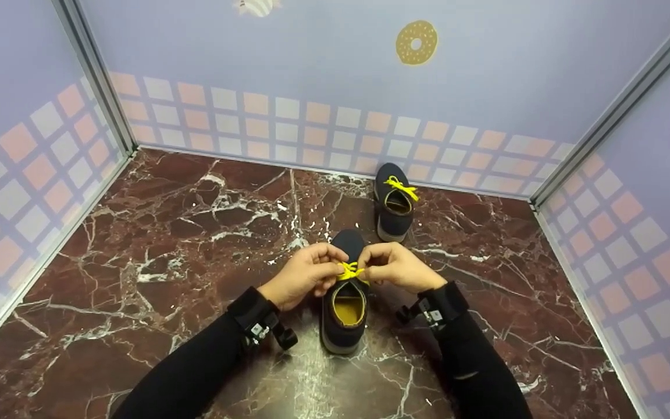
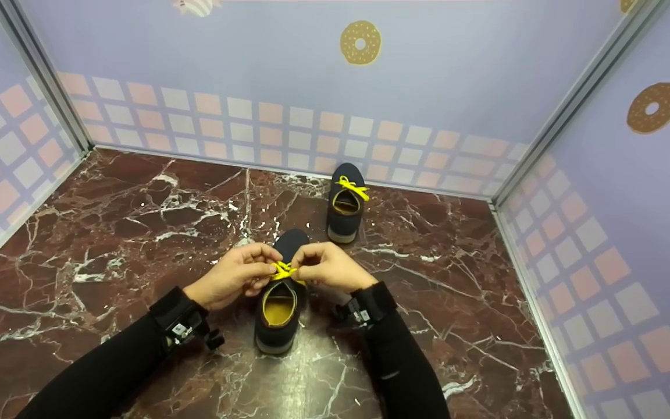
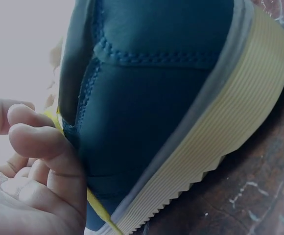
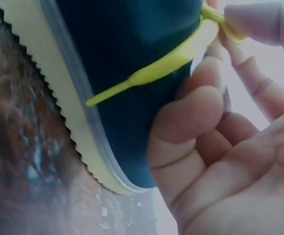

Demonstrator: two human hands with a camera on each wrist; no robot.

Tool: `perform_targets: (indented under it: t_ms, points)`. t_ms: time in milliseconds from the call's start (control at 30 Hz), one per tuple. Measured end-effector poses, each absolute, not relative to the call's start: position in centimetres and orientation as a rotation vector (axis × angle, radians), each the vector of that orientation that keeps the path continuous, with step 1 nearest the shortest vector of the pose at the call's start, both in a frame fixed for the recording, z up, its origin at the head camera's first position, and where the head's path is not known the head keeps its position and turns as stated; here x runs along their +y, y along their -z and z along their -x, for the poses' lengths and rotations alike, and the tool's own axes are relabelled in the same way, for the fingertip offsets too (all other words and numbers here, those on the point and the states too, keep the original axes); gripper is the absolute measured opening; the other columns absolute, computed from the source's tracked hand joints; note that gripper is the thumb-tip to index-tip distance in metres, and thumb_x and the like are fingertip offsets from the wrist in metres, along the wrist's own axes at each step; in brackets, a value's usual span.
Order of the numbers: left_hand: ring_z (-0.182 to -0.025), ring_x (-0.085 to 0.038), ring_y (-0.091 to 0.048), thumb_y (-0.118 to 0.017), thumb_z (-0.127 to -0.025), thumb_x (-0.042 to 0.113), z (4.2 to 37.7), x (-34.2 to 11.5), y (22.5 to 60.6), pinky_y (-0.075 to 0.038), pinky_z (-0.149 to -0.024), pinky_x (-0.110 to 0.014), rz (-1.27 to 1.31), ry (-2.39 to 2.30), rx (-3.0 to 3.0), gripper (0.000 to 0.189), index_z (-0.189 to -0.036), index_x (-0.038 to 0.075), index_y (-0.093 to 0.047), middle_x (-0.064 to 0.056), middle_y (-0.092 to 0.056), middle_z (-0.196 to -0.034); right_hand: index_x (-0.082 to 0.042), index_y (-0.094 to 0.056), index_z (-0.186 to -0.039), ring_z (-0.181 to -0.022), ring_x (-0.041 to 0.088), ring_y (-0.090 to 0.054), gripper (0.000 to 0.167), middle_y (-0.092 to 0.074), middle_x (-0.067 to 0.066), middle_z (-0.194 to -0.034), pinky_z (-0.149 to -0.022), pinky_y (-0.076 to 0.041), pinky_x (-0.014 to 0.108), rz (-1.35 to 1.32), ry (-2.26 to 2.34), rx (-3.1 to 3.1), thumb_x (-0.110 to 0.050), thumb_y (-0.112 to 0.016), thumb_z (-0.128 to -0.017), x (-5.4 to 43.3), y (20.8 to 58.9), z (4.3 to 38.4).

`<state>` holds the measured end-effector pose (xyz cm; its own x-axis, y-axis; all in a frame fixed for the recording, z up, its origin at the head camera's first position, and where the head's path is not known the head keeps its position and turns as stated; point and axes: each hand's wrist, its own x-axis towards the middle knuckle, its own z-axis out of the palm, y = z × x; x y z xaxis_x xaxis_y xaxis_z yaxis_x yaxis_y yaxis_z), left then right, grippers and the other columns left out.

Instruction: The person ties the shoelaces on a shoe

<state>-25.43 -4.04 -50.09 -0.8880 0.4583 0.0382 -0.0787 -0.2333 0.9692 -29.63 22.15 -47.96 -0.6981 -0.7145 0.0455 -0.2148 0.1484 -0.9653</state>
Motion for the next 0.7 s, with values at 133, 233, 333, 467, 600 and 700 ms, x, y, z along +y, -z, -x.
perform_targets:
  t_ms: [133,233,333,467,600,700]
  points:
    - [-0.059,-0.008,-0.051,-0.066,-0.101,-0.002,25.4,-4.0,50.0,-0.042,-0.048,-0.02,-0.442,-2.16,1.676,0.036,-0.132,-0.017,-0.057,-0.002,-0.063,-0.088,-0.004,-0.075,-0.094,-0.07,0.017,-0.053,0.012,-0.063,0.004,-0.088,-0.061,-0.045,0.025,0.908,1.727,1.834,0.007,-0.07,-0.093,22.2,48.8,29.9]
    - [-0.059,-0.008,-0.051,-0.065,-0.101,-0.002,25.5,-4.0,49.9,-0.042,-0.047,-0.02,-0.428,-2.153,1.656,0.035,-0.132,-0.016,-0.057,-0.003,-0.063,-0.089,-0.001,-0.073,-0.094,-0.07,0.017,-0.051,0.009,-0.061,0.007,-0.095,-0.061,-0.043,0.024,0.904,1.831,1.699,0.007,-0.068,-0.092,22.4,49.3,30.1]
    - [-0.059,-0.008,-0.051,-0.066,-0.1,-0.003,25.6,-4.0,49.8,-0.042,-0.047,-0.02,-0.418,-2.149,1.653,0.034,-0.131,-0.015,-0.057,-0.003,-0.064,-0.089,0.008,-0.067,-0.095,-0.068,0.017,-0.049,0.005,-0.06,0.008,-0.096,-0.059,-0.039,0.026,0.884,1.853,1.672,0.005,-0.067,-0.092,22.6,49.5,30.2]
    - [-0.058,-0.008,-0.052,-0.069,-0.099,-0.002,25.6,-4.1,49.8,-0.043,-0.046,-0.02,-0.43,-2.15,1.688,0.035,-0.13,-0.016,-0.059,-0.003,-0.065,-0.09,0.011,-0.063,-0.096,-0.07,0.017,-0.051,0.011,-0.059,0.005,-0.092,-0.061,-0.04,0.026,0.94,1.683,1.864,0.002,-0.068,-0.091,22.5,48.8,30.1]
    - [-0.058,-0.009,-0.052,-0.071,-0.097,-0.001,25.6,-4.1,50.0,-0.043,-0.047,-0.02,-0.45,-2.141,1.733,0.036,-0.128,-0.015,-0.061,-0.003,-0.065,-0.088,0.002,-0.067,-0.095,-0.08,0.014,-0.056,0.006,-0.06,0.002,-0.091,-0.069,-0.045,0.023,1.074,1.467,2.045,0.0,-0.07,-0.091,22.4,47.9,29.9]
    - [-0.057,-0.009,-0.051,-0.07,-0.097,-0.001,25.6,-4.1,50.0,-0.043,-0.047,-0.021,-0.459,-2.132,1.732,0.033,-0.127,-0.013,-0.062,-0.002,-0.063,-0.086,0.0,-0.066,-0.094,-0.081,0.013,-0.055,0.005,-0.059,0.002,-0.09,-0.07,-0.045,0.022,1.099,1.451,2.035,0.001,-0.068,-0.089,22.5,47.8,29.8]
